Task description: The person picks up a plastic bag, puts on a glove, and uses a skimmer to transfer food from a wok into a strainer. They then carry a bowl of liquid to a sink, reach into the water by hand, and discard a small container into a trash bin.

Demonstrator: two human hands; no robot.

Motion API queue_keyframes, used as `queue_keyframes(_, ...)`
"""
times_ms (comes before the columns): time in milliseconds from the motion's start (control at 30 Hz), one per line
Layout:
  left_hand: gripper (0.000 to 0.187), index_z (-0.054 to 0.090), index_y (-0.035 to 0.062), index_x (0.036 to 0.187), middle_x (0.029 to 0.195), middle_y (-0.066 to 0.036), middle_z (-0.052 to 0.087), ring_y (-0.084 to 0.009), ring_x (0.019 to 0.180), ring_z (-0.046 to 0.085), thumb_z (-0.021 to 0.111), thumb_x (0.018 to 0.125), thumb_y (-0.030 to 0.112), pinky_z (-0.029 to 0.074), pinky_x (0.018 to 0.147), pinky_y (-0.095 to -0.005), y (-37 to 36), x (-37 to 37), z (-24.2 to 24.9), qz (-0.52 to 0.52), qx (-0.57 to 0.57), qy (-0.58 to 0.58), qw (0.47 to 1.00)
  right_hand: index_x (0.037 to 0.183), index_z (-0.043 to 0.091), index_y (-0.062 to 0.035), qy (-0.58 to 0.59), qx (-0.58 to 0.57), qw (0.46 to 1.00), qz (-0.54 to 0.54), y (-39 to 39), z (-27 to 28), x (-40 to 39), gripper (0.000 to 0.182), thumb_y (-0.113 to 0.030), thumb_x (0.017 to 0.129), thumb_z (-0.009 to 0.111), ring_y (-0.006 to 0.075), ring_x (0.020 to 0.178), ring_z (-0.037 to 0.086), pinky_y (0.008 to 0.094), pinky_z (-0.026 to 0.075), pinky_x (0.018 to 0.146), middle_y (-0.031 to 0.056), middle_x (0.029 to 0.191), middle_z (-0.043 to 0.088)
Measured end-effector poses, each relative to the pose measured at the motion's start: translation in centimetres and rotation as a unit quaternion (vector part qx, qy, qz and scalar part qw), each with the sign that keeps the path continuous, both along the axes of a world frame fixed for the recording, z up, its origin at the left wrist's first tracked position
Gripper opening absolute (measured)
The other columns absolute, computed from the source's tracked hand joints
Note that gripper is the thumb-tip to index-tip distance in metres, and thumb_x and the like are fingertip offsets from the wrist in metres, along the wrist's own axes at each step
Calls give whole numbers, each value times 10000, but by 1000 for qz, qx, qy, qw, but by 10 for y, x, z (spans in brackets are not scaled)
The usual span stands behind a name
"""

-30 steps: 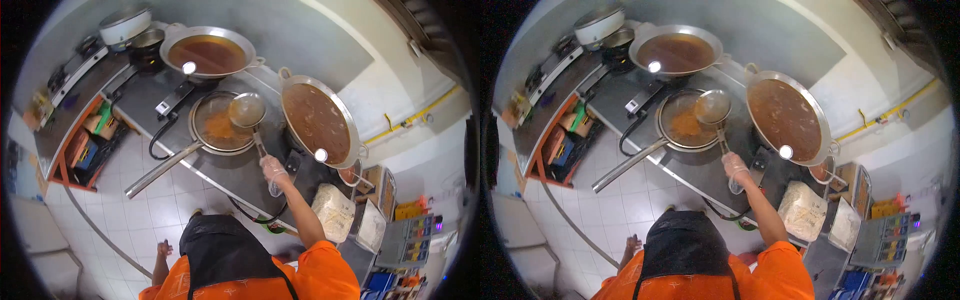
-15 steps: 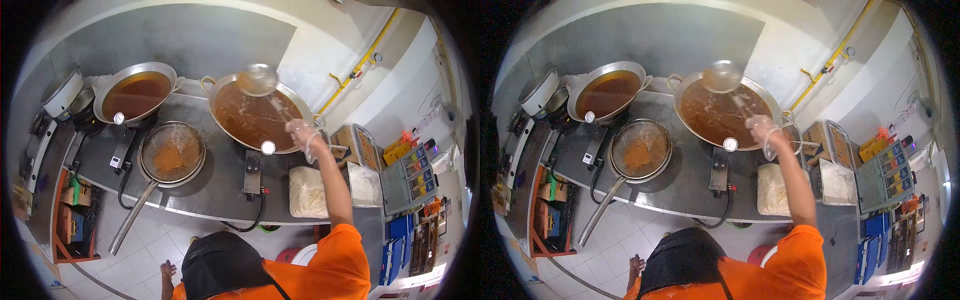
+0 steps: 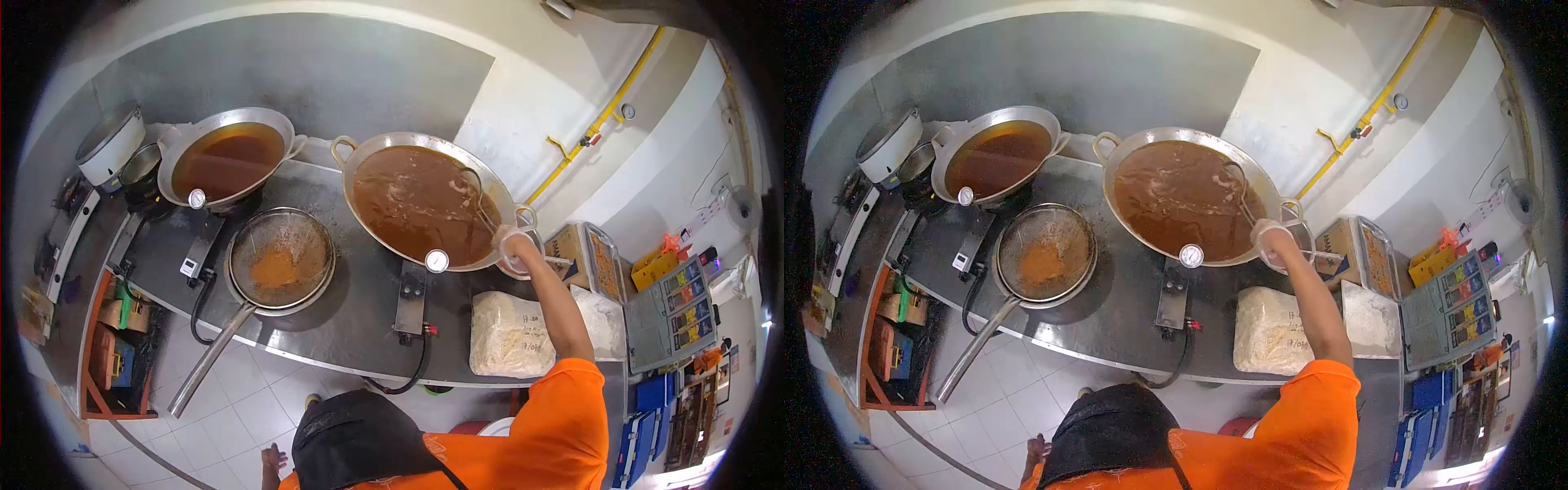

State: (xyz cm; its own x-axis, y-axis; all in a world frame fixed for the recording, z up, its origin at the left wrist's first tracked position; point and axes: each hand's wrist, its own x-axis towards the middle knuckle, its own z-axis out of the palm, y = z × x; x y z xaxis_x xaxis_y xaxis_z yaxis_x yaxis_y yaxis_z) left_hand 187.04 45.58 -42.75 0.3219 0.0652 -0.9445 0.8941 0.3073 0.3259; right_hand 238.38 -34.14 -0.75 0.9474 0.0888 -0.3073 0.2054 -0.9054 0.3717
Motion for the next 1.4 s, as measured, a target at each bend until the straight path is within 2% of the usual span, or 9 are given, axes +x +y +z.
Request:
queue_keyframes(33, 514, 529, -38, 1066, 890, -186, 668, -281, 631, 639, 444, 924, 449, 501, 535, -417, -12, -10, 4, -23, 73, 30, 997, 846, 708, 15, 92, -109, 977, 160, -9, -16, 11, 218, -143, 814, 560, 384, 860, 668, 434, 536, 759, 245, 872, 673)
queue_keyframes(167, 492, 551, -33, 1034, 877, -182, 672, -282, 639, 641, 446, 922, 435, 499, 541, -423, -22, -27, 17, -44, 143, 50, 987, 805, 710, 8, 37, -21, 993, 114, 66, 19, 0, 194, -117, 770, 565, 333, 825, 686, 405, 545, 719, 221, 851, 681)
queue_keyframes(267, 486, 543, -35, 1049, 887, -177, 669, -271, 653, 640, 446, 921, 424, 499, 546, -409, -20, -33, 24, -34, 139, 34, 989, 790, 704, -13, 119, -148, 934, 302, 93, 27, 8, 189, -122, 783, 550, 298, 733, 683, 388, 534, 638, 187, 762, 681)
queue_keyframes(333, 482, 537, -36, 1059, 893, -174, 668, -264, 662, 640, 447, 921, 417, 499, 549, -399, -20, -33, 29, -28, 135, 23, 990, 749, 658, -37, 108, 156, 982, 25, 103, 27, 4, 161, -153, 802, 559, 270, 556, 601, 386, 478, 512, 125, 644, 624)
queue_keyframes(433, 477, 528, -37, 1074, 903, -169, 665, -253, 677, 640, 447, 919, 407, 498, 554, -385, -21, -22, 44, -21, 131, 4, 991, 725, 575, -53, 76, 472, 866, 144, 76, -24, 22, 186, -200, 837, 561, 217, 439, 461, 358, 378, 412, 62, 561, 495)
queue_keyframes(567, 487, 488, -21, 1130, 917, -166, 665, -237, 670, 639, 460, 923, 419, 495, 549, -378, -21, 15, 58, -21, 150, -15, 988, 716, 513, -80, 90, 457, 884, -45, 150, 44, -8, 178, -205, 830, 570, 165, 420, 409, 321, 319, 381, 14, 548, 427)
queue_keyframes(733, 485, 496, -15, 1114, 909, -163, 663, -229, 657, 637, 466, 924, 431, 488, 540, -368, -22, 28, 65, -2, 159, -40, 986, 736, 505, -113, 137, 532, 786, -284, 186, 73, -25, 142, -194, 848, 536, 98, 411, 387, 283, 264, 351, -18, 540, 418)
queue_keyframes(1133, 429, 539, -5, 1026, 853, -134, 664, -235, 651, 627, 438, 927, 400, 502, 567, -385, -18, -15, 51, -146, 160, -41, 975, 650, 497, -124, 98, 616, 701, -346, 222, 96, -54, 235, -200, 862, 564, 83, 380, 344, 258, 245, 348, -41, 495, 395)
queue_keyframes(1400, 438, 539, -6, 1013, 869, -148, 661, -241, 686, 635, 435, 933, 412, 507, 583, -406, -6, -20, 45, -41, 109, -40, 992, 685, 490, -127, 105, 644, 677, -342, 230, 111, -74, 240, -231, 896, 537, 69, 365, 331, 238, 237, 335, -49, 486, 394)
